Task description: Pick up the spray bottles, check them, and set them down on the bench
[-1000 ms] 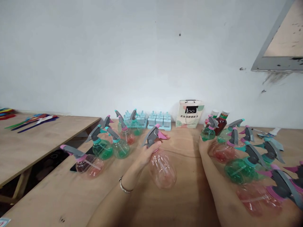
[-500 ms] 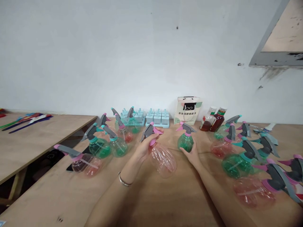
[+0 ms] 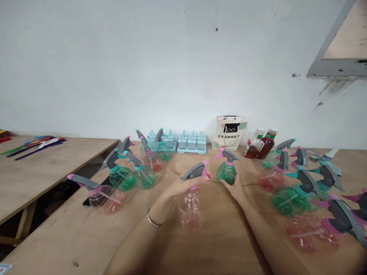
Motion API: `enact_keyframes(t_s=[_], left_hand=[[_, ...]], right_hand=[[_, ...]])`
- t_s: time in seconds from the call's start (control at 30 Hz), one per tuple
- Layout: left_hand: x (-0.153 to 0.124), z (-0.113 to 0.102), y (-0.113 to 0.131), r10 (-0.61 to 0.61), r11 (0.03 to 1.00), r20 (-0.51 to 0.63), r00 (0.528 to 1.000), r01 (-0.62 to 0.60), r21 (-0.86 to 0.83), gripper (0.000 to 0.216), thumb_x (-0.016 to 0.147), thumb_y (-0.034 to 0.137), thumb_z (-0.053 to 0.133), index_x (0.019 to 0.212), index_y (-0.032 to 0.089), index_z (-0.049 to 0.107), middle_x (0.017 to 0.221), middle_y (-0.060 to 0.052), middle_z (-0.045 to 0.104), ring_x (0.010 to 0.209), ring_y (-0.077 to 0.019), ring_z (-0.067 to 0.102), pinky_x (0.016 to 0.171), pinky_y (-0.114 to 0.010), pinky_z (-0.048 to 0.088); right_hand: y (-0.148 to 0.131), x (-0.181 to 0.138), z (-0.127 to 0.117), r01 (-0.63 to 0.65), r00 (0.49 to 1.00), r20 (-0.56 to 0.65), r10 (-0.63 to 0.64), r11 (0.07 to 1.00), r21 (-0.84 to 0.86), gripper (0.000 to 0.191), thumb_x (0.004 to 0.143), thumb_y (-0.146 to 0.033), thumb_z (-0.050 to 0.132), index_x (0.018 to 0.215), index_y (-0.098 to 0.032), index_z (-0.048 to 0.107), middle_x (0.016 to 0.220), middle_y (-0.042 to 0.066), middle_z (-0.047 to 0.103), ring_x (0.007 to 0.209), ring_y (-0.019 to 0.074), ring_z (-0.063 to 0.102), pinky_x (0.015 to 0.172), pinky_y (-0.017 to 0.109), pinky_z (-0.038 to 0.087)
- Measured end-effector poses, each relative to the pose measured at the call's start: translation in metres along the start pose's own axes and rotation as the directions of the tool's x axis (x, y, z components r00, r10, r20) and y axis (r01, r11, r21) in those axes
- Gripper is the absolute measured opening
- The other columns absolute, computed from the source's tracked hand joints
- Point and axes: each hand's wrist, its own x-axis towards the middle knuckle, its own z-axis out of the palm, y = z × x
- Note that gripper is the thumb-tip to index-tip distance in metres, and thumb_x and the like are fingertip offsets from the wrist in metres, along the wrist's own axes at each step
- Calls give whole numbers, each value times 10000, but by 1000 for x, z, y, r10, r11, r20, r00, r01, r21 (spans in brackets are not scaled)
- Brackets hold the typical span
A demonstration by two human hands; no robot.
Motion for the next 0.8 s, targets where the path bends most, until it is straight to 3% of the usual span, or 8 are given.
enact_keyframes(t_s=[0.2, 0.33, 0.4, 0.5, 0.57, 0.67, 0.73, 0.8], left_hand=[[-4, 9, 6, 62, 997, -113, 992, -56, 54, 317, 763, 506, 735, 810, 193, 721, 641, -12, 651, 578, -129, 542, 525, -236, 410], [-4, 9, 8, 56, 996, -131, 990, -46, 80, 432, 752, 534, 733, 1018, 194, 715, 767, -30, 700, 667, -153, 589, 515, -229, 394], [-2, 8, 6, 44, 996, -206, 978, -26, 91, 470, 777, 550, 696, 1087, 197, 692, 781, -23, 693, 688, -151, 594, 510, -219, 383], [0, 5, 4, 68, 992, -290, 955, -33, 125, 483, 798, 635, 614, 921, 175, 696, 674, -8, 638, 602, -129, 545, 482, -218, 360], [0, 4, 5, 86, 986, -245, 966, -47, 158, 500, 788, 665, 602, 771, 170, 669, 658, -18, 633, 597, -129, 541, 490, -225, 380], [-1, 3, 5, 67, 986, -203, 977, -35, 161, 434, 786, 617, 645, 826, 187, 682, 773, -36, 687, 713, -153, 599, 536, -224, 430], [-1, 3, 4, 69, 990, -244, 967, -36, 137, 396, 779, 572, 675, 909, 197, 689, 824, -37, 699, 751, -159, 611, 540, -218, 435], [1, 4, 2, 92, 991, -317, 944, -56, 120, 377, 791, 560, 654, 834, 186, 677, 773, -31, 680, 671, -140, 583, 505, -216, 413]], right_hand=[[0, -1, 0, 4, 1000, 0, -4, 1000, -16, 969, 699, -619, 751, 1447, -181, 316, 1424, 197, 456, 1343, 354, 476, 1125, 579, 387], [-2, -1, 0, 9, 1000, -22, -10, 1000, -17, 959, 681, -614, 768, 1423, -171, 353, 1414, 203, 476, 1340, 366, 477, 1128, 585, 380], [-3, 0, 0, 14, 1000, -23, -14, 1000, -13, 952, 678, -601, 776, 1420, -174, 360, 1411, 201, 489, 1333, 366, 487, 1120, 585, 390], [-4, 0, 0, 25, 999, -19, -25, 1000, -9, 930, 686, -587, 775, 1418, -180, 370, 1401, 193, 503, 1323, 362, 498, 1116, 582, 397], [-3, 0, 0, 37, 999, -21, -37, 999, -11, 921, 690, -583, 775, 1416, -181, 375, 1398, 192, 501, 1323, 360, 496, 1122, 579, 392], [0, 0, 1, 42, 999, -14, -42, 999, -7, 924, 697, -581, 775, 1425, -188, 362, 1404, 191, 490, 1330, 356, 492, 1128, 579, 387], [2, 0, 1, 40, 999, -4, -40, 999, -1, 929, 704, -582, 772, 1437, -199, 348, 1419, 188, 478, 1336, 353, 489, 1125, 577, 393], [4, 0, 2, 42, 999, -2, -42, 999, -1, 934, 702, -586, 772, 1441, -203, 346, 1427, 187, 472, 1338, 353, 488, 1125, 575, 393]])
